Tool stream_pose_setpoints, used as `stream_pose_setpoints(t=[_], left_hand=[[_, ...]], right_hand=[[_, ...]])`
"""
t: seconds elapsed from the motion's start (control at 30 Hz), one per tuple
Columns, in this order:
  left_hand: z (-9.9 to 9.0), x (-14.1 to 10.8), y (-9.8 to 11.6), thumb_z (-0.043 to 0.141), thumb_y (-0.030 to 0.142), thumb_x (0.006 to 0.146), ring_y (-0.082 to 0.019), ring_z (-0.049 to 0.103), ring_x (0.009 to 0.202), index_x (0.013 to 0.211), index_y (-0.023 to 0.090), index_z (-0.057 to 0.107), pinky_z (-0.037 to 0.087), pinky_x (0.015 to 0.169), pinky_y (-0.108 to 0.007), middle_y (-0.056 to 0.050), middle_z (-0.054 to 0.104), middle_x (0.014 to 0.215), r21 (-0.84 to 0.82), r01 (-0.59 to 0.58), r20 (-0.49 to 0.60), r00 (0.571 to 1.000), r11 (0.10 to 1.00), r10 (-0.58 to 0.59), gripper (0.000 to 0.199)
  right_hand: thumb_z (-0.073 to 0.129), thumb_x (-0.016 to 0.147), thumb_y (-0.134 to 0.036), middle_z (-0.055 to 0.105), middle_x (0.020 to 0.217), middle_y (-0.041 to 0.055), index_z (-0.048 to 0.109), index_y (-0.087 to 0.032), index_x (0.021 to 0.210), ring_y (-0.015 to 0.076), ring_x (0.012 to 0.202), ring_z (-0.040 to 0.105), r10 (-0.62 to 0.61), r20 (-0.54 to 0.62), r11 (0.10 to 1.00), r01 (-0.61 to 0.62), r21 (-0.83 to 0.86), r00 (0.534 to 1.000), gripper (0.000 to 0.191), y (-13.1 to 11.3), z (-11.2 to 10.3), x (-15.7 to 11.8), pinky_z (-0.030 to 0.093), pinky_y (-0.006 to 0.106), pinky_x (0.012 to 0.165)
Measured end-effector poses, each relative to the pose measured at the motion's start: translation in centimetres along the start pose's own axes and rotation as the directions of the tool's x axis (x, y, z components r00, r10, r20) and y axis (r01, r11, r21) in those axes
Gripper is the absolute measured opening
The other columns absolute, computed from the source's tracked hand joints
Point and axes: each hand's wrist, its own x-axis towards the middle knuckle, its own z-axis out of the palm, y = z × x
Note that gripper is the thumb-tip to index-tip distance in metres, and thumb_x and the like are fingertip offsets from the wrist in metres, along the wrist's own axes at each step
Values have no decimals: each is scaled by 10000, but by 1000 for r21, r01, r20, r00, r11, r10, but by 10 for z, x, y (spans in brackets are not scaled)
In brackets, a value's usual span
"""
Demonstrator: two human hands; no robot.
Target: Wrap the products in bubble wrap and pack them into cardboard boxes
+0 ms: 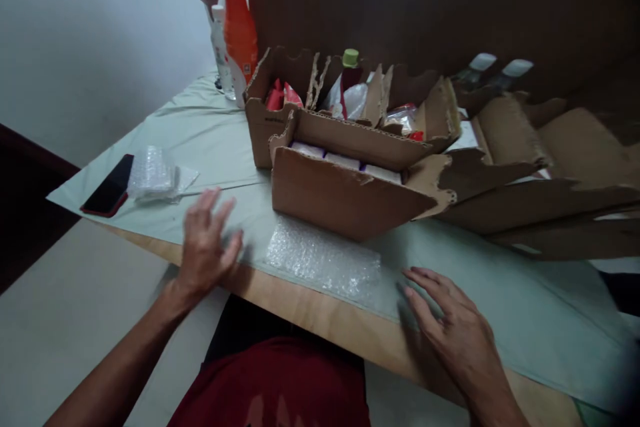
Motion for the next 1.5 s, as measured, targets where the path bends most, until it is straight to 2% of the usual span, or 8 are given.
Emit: stream_pose_setpoints(t=[0.17, 0.33, 0.7, 0.93, 1.1, 1.27, 1.37, 1.5], left_hand=[[38, -28, 72, 598, 135, 874, -357, 416, 1482, 1407, 278, 558, 358, 1202, -604, -128, 530, 1534, -247, -302, 308, 876, 921, 371, 553], [71, -19, 84, 563, 118, 875, -350, 585, 1270, 1323, 202, 638, 450, 1105, -585, -168, 666, 1328, -222, -310, 477, 792, 924, 381, 463], [73, -15, 47, 567, 298, 938, -336, 564, 1257, 1259, 232, 688, 452, 1089, -535, -130, 633, 1371, -292, -164, 500, 813, 942, 297, 349], [79, 17, 48, 604, 290, 839, -329, 581, 1022, 1016, 187, 696, 487, 960, -516, -124, 656, 1013, 46, 18, 550, 834, 999, -41, 225], [63, 13, 58, 592, 212, 787, -236, 614, 867, 809, 208, 635, 528, 831, -389, -46, 641, 846, -61, 55, 600, 800, 997, -8, 48], [15, 16, 78, 601, 152, 859, -187, 674, 940, 1108, 229, 613, 550, 857, -339, -11, 696, 956, -364, -136, 250, 939, 921, 237, 261], [9, 14, 79, 604, 45, 836, -237, 661, 1114, 946, 235, 629, 523, 983, -417, -21, 714, 957, -355, -439, 49, 873, 826, 485, 220], [22, -8, 55, 528, 3, 807, -273, 641, 1168, 994, 212, 655, 515, 1006, -469, -63, 736, 1042, -340, -496, 347, 723, 799, 597, 308]], right_hand=[[507, 1013, -282, 739, 1244, 87, 729, -270, 1188, 288, 1092, 698, -227, 38, 973, 225, 60, 973, 282, -58, 23, 23, 573, 506, 911], [515, 966, -129, 665, 1395, 149, 692, -198, 1283, 314, 1281, 617, -412, 243, 911, 398, 106, 878, 370, -108, 66, 54, 541, 503, 1002], [432, 1057, -374, 724, 1304, 101, 735, -233, 1194, 314, 1270, 619, -78, 88, 997, 80, -19, 993, 362, 13, 15, -4, 473, 512, 1012], [543, 956, -343, 719, 1251, 160, 740, -182, 1080, 352, 1191, 616, -23, 35, 1000, 23, -16, 999, 283, -13, 40, 39, 472, 508, 976], [572, 924, -239, 760, 1013, 76, 663, -218, 893, 272, 984, 694, -13, 20, 975, 8, 220, 1000, 98, -30, 34, 28, 529, 427, 856], [631, 906, -120, 735, 995, 21, 622, -275, 1180, 221, 966, 709, -150, -326, 933, 242, 264, 933, 315, -50, -21, 13, 548, 402, 888], [614, 865, -15, 747, 991, 19, 636, -267, 1025, 252, 1098, 694, -359, -357, 888, 433, 152, 862, 299, -52, -28, 6, 520, 427, 933], [532, 888, -14, 775, 1047, 43, 656, -227, 1048, 271, 1137, 688, -442, -97, 892, 448, 56, 892, 293, -33, -5, -18, 501, 432, 909]])
